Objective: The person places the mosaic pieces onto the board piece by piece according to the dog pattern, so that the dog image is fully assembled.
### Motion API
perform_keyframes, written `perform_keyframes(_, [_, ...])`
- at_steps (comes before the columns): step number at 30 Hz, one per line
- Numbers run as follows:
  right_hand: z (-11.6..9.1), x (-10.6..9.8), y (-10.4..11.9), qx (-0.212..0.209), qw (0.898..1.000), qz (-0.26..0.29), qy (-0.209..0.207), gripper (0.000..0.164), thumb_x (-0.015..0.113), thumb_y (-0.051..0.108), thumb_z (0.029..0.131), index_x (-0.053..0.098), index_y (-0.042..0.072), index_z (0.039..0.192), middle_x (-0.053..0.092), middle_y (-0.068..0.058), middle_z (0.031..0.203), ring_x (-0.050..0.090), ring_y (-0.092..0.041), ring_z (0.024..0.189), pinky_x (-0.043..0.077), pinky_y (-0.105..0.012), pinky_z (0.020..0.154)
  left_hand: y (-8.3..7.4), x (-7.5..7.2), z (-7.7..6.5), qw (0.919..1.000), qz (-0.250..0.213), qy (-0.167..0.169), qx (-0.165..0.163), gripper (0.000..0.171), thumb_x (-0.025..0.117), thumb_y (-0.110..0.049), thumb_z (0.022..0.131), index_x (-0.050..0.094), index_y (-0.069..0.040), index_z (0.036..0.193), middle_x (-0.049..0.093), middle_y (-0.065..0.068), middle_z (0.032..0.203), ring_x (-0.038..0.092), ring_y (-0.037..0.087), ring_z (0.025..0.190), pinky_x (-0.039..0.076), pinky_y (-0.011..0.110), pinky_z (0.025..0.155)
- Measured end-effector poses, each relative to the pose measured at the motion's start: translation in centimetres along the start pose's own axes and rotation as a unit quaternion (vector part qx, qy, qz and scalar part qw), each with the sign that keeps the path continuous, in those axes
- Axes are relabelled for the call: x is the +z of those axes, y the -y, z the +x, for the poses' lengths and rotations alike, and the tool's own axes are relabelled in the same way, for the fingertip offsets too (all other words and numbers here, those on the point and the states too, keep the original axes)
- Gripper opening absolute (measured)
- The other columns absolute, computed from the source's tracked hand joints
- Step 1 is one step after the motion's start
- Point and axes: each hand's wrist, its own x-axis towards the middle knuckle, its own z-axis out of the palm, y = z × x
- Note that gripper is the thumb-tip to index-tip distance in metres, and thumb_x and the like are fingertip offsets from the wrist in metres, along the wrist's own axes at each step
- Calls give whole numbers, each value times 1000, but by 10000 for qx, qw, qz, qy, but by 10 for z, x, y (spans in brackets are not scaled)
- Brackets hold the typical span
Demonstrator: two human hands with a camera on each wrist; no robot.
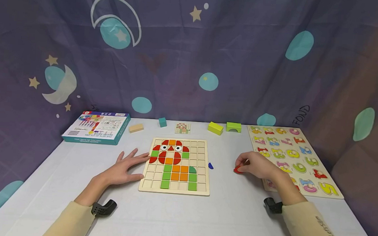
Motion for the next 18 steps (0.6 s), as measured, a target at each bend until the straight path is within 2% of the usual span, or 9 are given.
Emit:
perform_keyframes(7, [10, 5, 13, 7, 9988, 496, 48, 9, 73, 6, 91, 70, 5, 99, 63, -3, 93, 56, -20, 83, 50, -27, 67, 0, 0, -1, 10000, -14, 5, -11, 69, 68, -47, 92, 49, -19, 152, 38, -3, 160, 9, 38, 152, -8, 69, 112])
perform_keyframes(18, [25, 17, 35, -375, 9941, 1016, -79, 9, 70, 4, 93, 70, 4, 101, 63, -6, 95, 59, -20, 81, 53, -28, 68, 0, 0, 0, 10000, 20, 9, -22, 69, 68, -47, 92, 49, -20, 152, 37, -4, 160, 9, 38, 153, -8, 69, 113])
